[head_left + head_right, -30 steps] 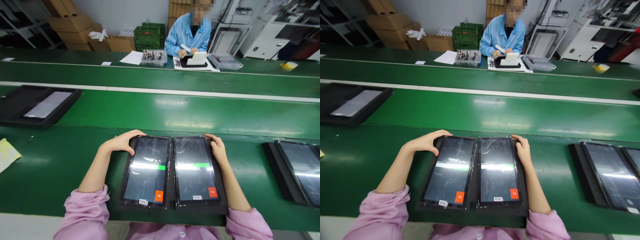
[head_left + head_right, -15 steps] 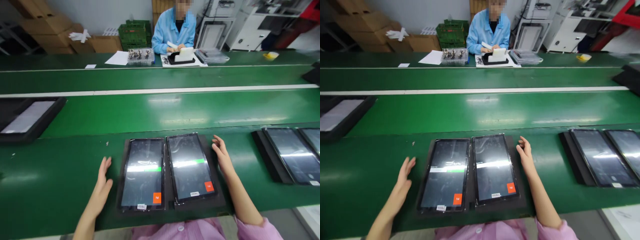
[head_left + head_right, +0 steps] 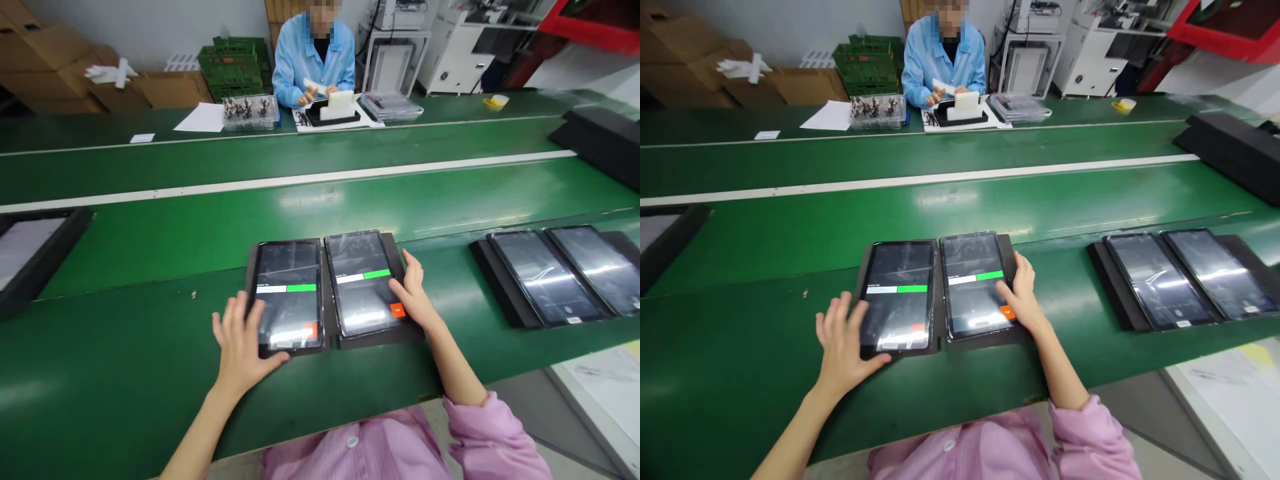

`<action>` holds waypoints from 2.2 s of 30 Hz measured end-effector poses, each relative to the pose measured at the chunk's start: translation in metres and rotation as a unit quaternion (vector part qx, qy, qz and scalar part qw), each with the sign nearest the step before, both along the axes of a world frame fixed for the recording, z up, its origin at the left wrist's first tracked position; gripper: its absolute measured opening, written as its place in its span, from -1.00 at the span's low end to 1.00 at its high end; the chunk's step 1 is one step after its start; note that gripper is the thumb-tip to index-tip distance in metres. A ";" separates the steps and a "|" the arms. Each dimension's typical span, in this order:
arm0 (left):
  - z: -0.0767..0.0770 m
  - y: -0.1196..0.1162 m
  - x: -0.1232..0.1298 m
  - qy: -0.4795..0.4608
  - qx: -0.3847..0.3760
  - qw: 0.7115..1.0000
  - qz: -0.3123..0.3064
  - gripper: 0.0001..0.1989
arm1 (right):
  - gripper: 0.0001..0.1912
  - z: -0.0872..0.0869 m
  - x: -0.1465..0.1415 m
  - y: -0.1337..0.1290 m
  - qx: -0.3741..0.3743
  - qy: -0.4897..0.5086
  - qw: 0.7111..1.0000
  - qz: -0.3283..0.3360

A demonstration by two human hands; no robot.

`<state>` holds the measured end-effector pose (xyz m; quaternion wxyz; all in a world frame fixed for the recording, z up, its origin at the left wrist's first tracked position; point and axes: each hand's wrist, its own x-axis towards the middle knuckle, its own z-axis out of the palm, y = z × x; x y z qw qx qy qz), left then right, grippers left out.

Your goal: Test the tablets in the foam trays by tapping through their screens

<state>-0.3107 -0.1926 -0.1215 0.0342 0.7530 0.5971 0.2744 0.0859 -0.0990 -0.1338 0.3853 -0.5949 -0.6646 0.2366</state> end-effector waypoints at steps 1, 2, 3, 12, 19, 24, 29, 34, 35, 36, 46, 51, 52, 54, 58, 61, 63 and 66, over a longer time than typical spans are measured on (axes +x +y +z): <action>0.006 -0.002 0.007 0.051 0.033 0.998 -0.036 -0.10 | -0.06 0.009 -0.005 -0.011 0.037 -0.063 0.997 0.032; 0.010 -0.004 0.015 0.085 0.064 0.992 -0.062 -0.18 | -0.13 0.017 -0.012 -0.023 0.074 -0.117 0.988 0.068; 0.014 -0.007 0.023 0.104 0.088 0.988 -0.077 -0.26 | -0.21 0.024 -0.020 -0.036 0.109 -0.164 0.975 0.106; 0.042 0.014 0.058 0.171 0.007 0.940 -0.295 -0.56 | -0.70 0.034 -0.070 -0.047 0.211 -0.304 0.869 0.329; 0.053 0.048 0.069 0.209 -0.035 0.889 -0.405 -0.60 | -0.81 0.053 -0.077 -0.027 0.149 -0.306 0.842 0.419; 0.043 0.051 0.075 0.224 0.005 0.886 -0.405 -0.65 | -0.87 0.041 -0.085 -0.027 0.166 -0.304 0.843 0.411; 0.045 0.050 0.073 0.198 -0.036 0.903 -0.380 -0.64 | -0.86 0.035 -0.085 -0.034 0.185 -0.302 0.855 0.378; 0.058 0.064 0.030 0.083 -0.090 0.961 -0.247 -0.61 | -0.70 0.053 -0.050 -0.021 0.208 -0.209 0.923 0.247; 0.056 0.066 0.017 0.039 -0.090 0.983 -0.157 -0.58 | -0.73 0.056 -0.042 -0.017 0.203 -0.192 0.940 0.196; 0.052 0.069 0.004 -0.013 -0.085 0.995 -0.056 -0.53 | -0.76 0.058 -0.034 -0.013 0.191 -0.181 0.952 0.154; 0.015 0.060 -0.042 -0.182 -0.299 0.933 -0.084 0.13 | -0.68 0.053 -0.052 -0.029 0.174 -0.230 0.900 0.327; 0.020 0.054 -0.049 -0.088 -0.324 0.936 -0.107 0.17 | -0.57 0.046 -0.021 -0.007 0.140 -0.139 0.950 0.243; 0.020 0.056 -0.053 -0.085 -0.332 0.933 -0.106 0.18 | -0.56 0.042 -0.010 0.003 0.131 -0.089 0.970 0.182; 0.019 0.064 -0.061 -0.101 -0.353 0.923 -0.112 0.20 | -0.54 0.029 0.008 0.025 0.106 0.013 0.993 0.059; 0.032 0.107 -0.063 -0.105 -0.348 0.927 -0.098 0.05 | -0.48 -0.003 0.011 0.074 0.041 0.120 0.991 -0.039; 0.049 0.152 -0.041 -0.036 -0.266 0.959 -0.088 -0.08 | -0.52 -0.017 -0.002 0.103 0.027 0.125 0.991 -0.044; 0.055 0.177 -0.022 0.016 -0.229 0.967 -0.107 -0.17 | -0.59 -0.018 -0.009 0.114 0.021 0.123 0.991 -0.047; 0.052 0.203 0.002 0.078 -0.162 0.975 -0.131 -0.34 | -0.74 -0.010 -0.016 0.117 0.017 0.111 0.992 -0.060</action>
